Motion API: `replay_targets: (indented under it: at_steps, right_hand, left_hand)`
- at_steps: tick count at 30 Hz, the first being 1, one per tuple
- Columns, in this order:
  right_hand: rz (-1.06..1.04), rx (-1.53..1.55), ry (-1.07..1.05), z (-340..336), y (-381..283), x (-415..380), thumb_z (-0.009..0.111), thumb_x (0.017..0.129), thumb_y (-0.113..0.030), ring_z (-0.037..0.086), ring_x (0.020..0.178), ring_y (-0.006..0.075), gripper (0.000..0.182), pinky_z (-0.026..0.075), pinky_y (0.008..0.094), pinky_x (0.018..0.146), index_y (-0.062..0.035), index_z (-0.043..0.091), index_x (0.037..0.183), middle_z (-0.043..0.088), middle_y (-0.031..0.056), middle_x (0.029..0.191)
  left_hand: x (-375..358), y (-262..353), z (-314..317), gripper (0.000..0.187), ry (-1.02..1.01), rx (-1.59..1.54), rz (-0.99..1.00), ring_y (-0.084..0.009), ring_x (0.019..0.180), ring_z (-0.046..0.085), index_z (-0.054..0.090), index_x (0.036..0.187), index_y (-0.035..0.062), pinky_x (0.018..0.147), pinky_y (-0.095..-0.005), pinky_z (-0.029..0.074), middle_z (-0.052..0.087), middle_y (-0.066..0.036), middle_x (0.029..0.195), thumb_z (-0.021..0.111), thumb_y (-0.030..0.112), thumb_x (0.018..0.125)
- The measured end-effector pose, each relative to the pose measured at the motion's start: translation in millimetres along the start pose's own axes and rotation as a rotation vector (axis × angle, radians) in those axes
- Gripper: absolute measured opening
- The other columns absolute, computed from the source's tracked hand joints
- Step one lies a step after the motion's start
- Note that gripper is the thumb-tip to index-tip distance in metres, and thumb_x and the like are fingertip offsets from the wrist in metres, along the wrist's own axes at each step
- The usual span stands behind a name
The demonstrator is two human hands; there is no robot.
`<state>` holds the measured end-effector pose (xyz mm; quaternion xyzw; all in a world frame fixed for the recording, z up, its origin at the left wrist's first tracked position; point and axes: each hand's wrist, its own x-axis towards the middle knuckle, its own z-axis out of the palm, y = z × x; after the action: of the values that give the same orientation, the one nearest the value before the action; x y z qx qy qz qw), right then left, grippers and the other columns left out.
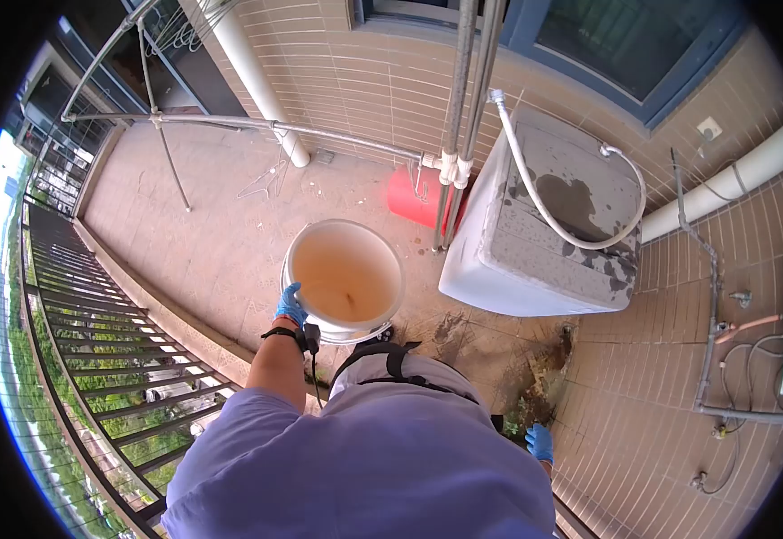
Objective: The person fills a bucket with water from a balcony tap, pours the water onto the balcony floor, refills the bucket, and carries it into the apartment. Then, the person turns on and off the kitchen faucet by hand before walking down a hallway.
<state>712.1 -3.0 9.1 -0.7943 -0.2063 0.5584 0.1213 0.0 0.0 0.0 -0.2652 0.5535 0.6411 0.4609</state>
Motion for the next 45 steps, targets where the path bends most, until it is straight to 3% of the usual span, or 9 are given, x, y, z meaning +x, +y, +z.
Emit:
replay_targets:
  at_steps: [2, 9, 11, 16, 17, 22, 35, 43, 45]
  right_hand:
    - [-0.050, -0.058, 0.008, -35.9, -27.7, 4.0, 0.047, 0.076, -0.036, 0.053, 0.072, 0.0179, 0.032, 0.037, 0.0354, 0.062, -0.0103, 0.053, 0.093, 0.057, 0.0047, 0.090]
    - [-0.068, -0.198, -0.161, 102.3, -62.8, -21.9, 0.047, 0.077, -0.034, 0.054, 0.070, 0.0178, 0.027, 0.037, 0.0338, 0.061, -0.0116, 0.053, 0.092, 0.057, 0.0040, 0.085]
    - [0.018, -0.238, -0.182, 119.6, -66.6, -30.9, 0.047, 0.077, -0.033, 0.054, 0.069, 0.0169, 0.027, 0.037, 0.0339, 0.060, -0.0121, 0.053, 0.093, 0.058, 0.0036, 0.080]
    - [-0.197, -0.342, -0.180, 146.3, -62.3, -42.1, 0.047, 0.076, -0.031, 0.044, 0.050, 0.0102, 0.021, 0.033, 0.0257, 0.044, -0.0136, 0.051, 0.064, 0.050, -0.0015, 0.058]
    - [-0.767, -0.555, -0.107, 139.4, -14.2, 1.8, 0.047, 0.076, -0.024, 0.054, 0.061, 0.0157, 0.020, 0.044, 0.0298, 0.053, -0.0080, 0.060, 0.078, 0.059, 0.0076, 0.069]
    - [-0.349, -0.299, -0.023, 174.3, -15.7, -43.1, 0.049, 0.075, -0.032, 0.058, 0.072, 0.0207, 0.032, 0.044, 0.0327, 0.059, -0.0031, 0.060, 0.082, 0.061, 0.0104, 0.077]
    - [-0.118, -0.149, -0.050, 125.6, 118.4, -42.2, 0.048, 0.078, -0.032, 0.058, 0.069, 0.0209, 0.035, 0.045, 0.0316, 0.059, 0.0000, 0.056, 0.090, 0.060, 0.0109, 0.081]
    - [-0.064, 0.088, -0.066, 108.8, 176.2, -5.7, 0.049, 0.080, -0.024, 0.058, 0.070, 0.0183, 0.026, 0.046, 0.0294, 0.061, -0.0006, 0.056, 0.088, 0.059, 0.0097, 0.081]
    - [-0.294, -0.086, -0.055, 105.0, 196.1, 11.2, 0.045, 0.077, -0.035, 0.058, 0.065, 0.0203, 0.036, 0.046, 0.0300, 0.060, -0.0009, 0.058, 0.080, 0.060, 0.0112, 0.075]
  left_hand:
    - [-43.8, -34.2, 15.5, 0.030, 0.018, -0.029, -0.035, -0.0144, 0.033, 0.039, 0.042, 0.056, 0.0132, 0.032, -0.0234, 0.037, 0.040, 0.001, 0.043, 0.064, 0.032, 0.064]
    - [70.8, 34.0, -100.1, 0.075, 0.248, 0.259, -0.125, -0.0298, 0.112, 0.036, 0.031, 0.125, 0.0107, 0.089, -0.0454, 0.030, 0.034, -0.012, 0.126, 0.062, 0.039, 0.062]
    - [93.6, 31.8, -130.7, 0.053, 0.322, 0.417, -0.053, -0.0212, 0.050, 0.043, 0.045, 0.090, 0.0107, 0.049, -0.0333, 0.037, 0.046, -0.005, 0.067, 0.061, 0.050, 0.058]
    - [92.1, 62.9, -156.0, 0.054, 0.206, 0.498, -0.371, -0.0187, 0.049, 0.036, 0.040, 0.087, 0.0116, 0.041, -0.0333, 0.031, 0.040, -0.006, 0.067, 0.059, 0.052, 0.056]
    - [58.1, 69.4, -134.8, 0.052, 0.174, 0.527, -0.434, -0.0183, 0.048, 0.036, 0.040, 0.084, 0.0111, 0.041, -0.0335, 0.031, 0.040, -0.005, 0.065, 0.058, 0.051, 0.057]
    - [151.5, 87.8, -203.4, 0.034, -0.272, 1.228, 0.133, -0.0183, 0.069, 0.045, 0.043, 0.096, 0.0065, 0.058, -0.0322, 0.041, 0.049, -0.009, 0.082, 0.056, 0.024, 0.069]
    - [46.2, 50.5, -52.6, 0.020, 0.099, 0.787, -0.265, -0.0135, 0.049, 0.036, 0.045, 0.079, 0.0146, 0.040, -0.0253, 0.027, 0.041, 0.000, 0.062, 0.058, 0.027, 0.070]
    - [34.2, -3.4, 12.5, 0.024, -0.625, 1.295, 0.169, -0.0215, 0.074, 0.052, 0.050, 0.096, 0.0077, 0.058, -0.0333, 0.044, 0.055, -0.005, 0.085, 0.049, 0.023, 0.078]
    - [20.0, -19.7, 32.5, 0.034, -0.342, 0.579, -0.230, -0.0279, 0.096, 0.051, 0.045, 0.109, 0.0034, 0.080, -0.0390, 0.043, 0.053, -0.012, 0.106, 0.046, 0.021, 0.080]
